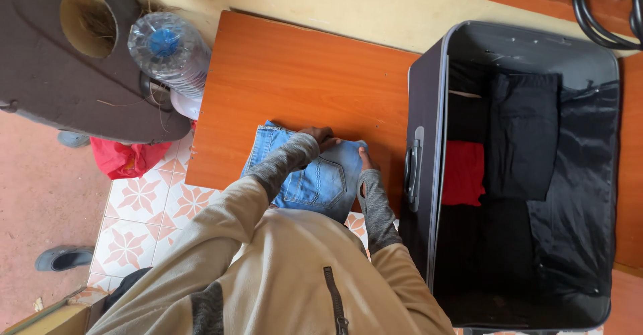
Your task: Fold a pair of jeans and place them in a suitcase.
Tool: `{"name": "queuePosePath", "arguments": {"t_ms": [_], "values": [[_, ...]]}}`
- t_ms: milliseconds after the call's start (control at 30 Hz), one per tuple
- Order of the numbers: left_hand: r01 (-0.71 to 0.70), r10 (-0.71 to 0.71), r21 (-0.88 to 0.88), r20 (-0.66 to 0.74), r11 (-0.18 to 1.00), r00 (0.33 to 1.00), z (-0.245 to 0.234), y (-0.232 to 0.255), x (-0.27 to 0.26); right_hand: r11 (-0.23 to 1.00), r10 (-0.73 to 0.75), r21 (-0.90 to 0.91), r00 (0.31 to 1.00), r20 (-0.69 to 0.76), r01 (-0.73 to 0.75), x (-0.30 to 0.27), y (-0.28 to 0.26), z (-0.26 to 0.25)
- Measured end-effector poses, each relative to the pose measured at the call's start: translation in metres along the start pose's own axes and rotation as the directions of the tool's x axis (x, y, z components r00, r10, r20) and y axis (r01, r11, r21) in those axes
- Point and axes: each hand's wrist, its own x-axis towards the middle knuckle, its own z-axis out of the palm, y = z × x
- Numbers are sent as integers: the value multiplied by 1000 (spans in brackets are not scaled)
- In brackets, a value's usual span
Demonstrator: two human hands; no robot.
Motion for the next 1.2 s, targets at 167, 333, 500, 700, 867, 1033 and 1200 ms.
{"name": "queuePosePath", "arguments": {"t_ms": [167, 333, 500, 700, 867, 1033, 1200], "values": [[-99, 71, -132, -202, 986, 977, 16, -12, 6, 695, -699, -238, 715, 0, 679, -1, 3, -3], [-58, 35, -142, -162, 988, 986, 2, -4, 0, 628, -654, -256, 677, 337, 735, -83, -51, 2], [-183, 153, -187, -164, 965, 975, 20, -22, 15, 564, -402, -522, 766, 502, 639, -84, -48, -13], [-207, 194, -93, -125, 974, 973, 6, -22, 3, 329, -395, -791, 836, 382, 516, -100, -41, -9], [-117, 199, 254, -329, 960, 923, 12, -56, -3, 700, -370, -547, 888, 274, 460, -91, -26, -16], [-117, 272, 298, -555, 947, 786, 33, -66, -43, 902, -324, -237, 928, 182, 361, -74, 7, -21], [-66, 291, 370, -594, 927, 750, 57, -56, -76, 929, -199, -292, 973, 118, 225, -68, 5, -13]]}}
